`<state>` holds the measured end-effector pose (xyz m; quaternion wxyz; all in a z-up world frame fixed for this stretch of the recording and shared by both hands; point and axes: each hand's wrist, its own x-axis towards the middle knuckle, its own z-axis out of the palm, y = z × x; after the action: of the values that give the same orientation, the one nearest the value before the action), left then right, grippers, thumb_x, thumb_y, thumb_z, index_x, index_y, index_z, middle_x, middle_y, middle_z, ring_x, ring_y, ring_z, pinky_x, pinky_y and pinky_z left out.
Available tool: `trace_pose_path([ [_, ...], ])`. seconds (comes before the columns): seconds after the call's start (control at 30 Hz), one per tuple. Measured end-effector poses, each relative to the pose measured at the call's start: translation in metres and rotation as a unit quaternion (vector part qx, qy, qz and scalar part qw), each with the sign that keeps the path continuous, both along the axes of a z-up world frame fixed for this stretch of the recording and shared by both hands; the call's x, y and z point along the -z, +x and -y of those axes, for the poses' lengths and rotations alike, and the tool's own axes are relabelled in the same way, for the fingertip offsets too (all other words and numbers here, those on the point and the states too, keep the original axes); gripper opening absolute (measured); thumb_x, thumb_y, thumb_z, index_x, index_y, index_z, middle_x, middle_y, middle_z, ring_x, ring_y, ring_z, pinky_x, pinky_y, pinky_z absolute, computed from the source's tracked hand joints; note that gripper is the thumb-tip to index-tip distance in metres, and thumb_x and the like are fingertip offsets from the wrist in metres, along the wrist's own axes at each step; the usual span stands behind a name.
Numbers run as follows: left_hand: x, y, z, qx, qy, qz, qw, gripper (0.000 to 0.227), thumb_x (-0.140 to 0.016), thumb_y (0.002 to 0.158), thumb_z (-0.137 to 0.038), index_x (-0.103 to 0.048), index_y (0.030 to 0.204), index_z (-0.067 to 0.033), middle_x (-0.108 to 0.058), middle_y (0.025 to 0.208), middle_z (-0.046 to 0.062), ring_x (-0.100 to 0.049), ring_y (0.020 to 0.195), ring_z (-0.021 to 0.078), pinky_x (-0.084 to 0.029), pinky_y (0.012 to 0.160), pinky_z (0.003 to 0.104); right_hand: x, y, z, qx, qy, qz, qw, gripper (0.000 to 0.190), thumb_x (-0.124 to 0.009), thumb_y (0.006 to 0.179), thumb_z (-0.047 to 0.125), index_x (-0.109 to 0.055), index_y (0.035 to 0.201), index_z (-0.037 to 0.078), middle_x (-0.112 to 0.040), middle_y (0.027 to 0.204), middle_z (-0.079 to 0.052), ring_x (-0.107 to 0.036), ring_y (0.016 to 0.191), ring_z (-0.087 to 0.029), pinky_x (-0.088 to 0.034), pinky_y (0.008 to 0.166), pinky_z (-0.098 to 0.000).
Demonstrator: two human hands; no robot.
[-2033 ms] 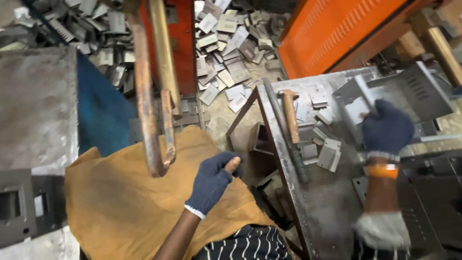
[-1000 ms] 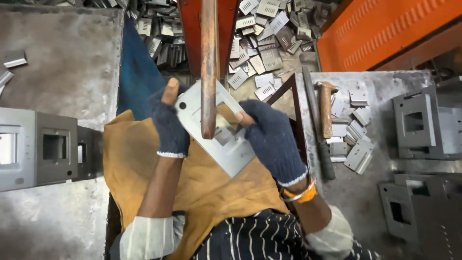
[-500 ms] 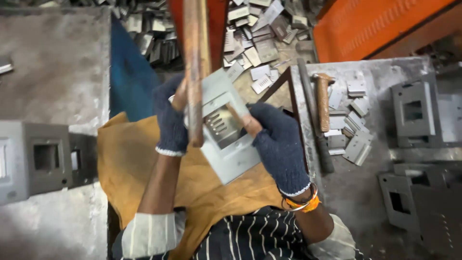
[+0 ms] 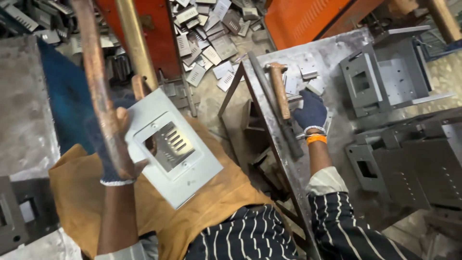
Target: The person repeatedly picks up a metal casing and a small rectangular component, inserts the component into the casing, and places the assembled unit on a nearby table. The person wears gloves and works in a repetitive cycle.
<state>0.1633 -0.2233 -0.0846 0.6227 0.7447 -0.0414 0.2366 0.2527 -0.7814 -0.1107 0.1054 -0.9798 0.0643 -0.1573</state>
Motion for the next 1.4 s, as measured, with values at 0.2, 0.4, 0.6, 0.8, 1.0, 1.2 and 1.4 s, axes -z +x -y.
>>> trace_pose_path([
  [0.2,0.012,-0.012,-0.013,0.085,0.086,0.049,0.991,0.137,-0.077,0.071,-0.073,-0.013,0.168,-0.0006,-0.034,0.17,0.015,-0.039,0.158,0.0293,-0.03,0.132,0.044,0.014,0.009,0.003,0.006,-0.042,-0.083,0.996,0.064,-0.085,0.07,0.032,-0.067,0.126,0.006,-0.068,0.119,-0.019,-0.064,0.109,-0.039,-0.051,0.089,-0.0496],
  [0.4,0.007,-0.009,-0.018,0.098,0.081,0.099,0.987,0.13,-0.071,0.077,-0.076,-0.017,0.167,0.0,-0.03,0.173,0.018,-0.031,0.158,0.0298,-0.023,0.133,0.042,-0.022,-0.004,-0.022,0.087,0.011,-0.008,0.996,0.073,-0.093,0.063,0.036,-0.068,0.127,0.011,-0.073,0.111,-0.017,-0.065,0.107,-0.037,-0.049,0.095,-0.049],
  [0.6,0.029,-0.007,-0.024,0.079,0.121,0.098,0.985,0.133,-0.069,0.078,-0.078,-0.012,0.167,0.003,-0.025,0.176,0.02,-0.028,0.161,0.0344,-0.023,0.134,0.044,0.037,-0.009,0.035,0.072,0.308,0.134,0.939,0.073,-0.094,0.068,0.02,-0.06,0.132,0.008,-0.07,0.115,-0.012,-0.067,0.103,-0.028,-0.055,0.089,-0.0397],
  [0.8,0.022,-0.005,-0.027,0.068,0.111,0.083,0.988,0.138,-0.073,0.072,-0.076,-0.011,0.168,0.0011,-0.027,0.175,0.021,-0.033,0.163,0.0337,-0.029,0.136,0.044,0.0,-0.023,0.019,0.069,0.737,0.238,0.628,0.051,-0.083,0.091,0.006,-0.052,0.133,0.006,-0.068,0.104,-0.008,-0.064,0.088,-0.023,-0.05,0.077,-0.0388],
  [1.0,0.002,0.015,-0.014,-0.099,-0.357,-0.252,0.894,0.073,-0.072,0.104,-0.023,-0.027,0.139,0.0217,-0.008,0.126,0.045,-0.023,0.1,0.0346,-0.017,0.086,0.051,-0.067,-0.057,-0.132,-0.259,0.288,0.054,0.921,0.057,-0.078,0.086,0.004,-0.051,0.136,-0.002,-0.064,0.118,-0.011,-0.062,0.108,-0.02,-0.049,0.096,-0.0309],
  [1.2,-0.065,0.024,0.023,-0.093,0.166,0.112,0.975,0.027,-0.063,0.108,-0.017,-0.06,0.127,0.0021,-0.062,0.12,0.011,-0.061,0.109,0.0218,-0.05,0.095,0.037,-0.071,-0.081,-0.229,-0.225,0.829,-0.221,0.462,0.034,-0.075,0.096,0.008,-0.062,0.125,-0.002,-0.067,0.112,-0.006,-0.065,0.105,-0.018,-0.051,0.093,-0.0312],
  [1.4,-0.103,0.027,0.028,-0.015,-0.055,-0.017,0.998,0.041,-0.061,0.104,-0.03,-0.053,0.076,-0.0007,-0.047,0.067,-0.002,-0.042,0.067,0.0066,-0.034,0.057,0.029,-0.059,-0.085,-0.266,-0.324,0.908,-0.264,0.023,0.033,-0.043,0.124,0.016,-0.058,0.141,-0.007,-0.068,0.113,-0.014,-0.065,0.103,-0.023,-0.052,0.091,-0.0337],
])
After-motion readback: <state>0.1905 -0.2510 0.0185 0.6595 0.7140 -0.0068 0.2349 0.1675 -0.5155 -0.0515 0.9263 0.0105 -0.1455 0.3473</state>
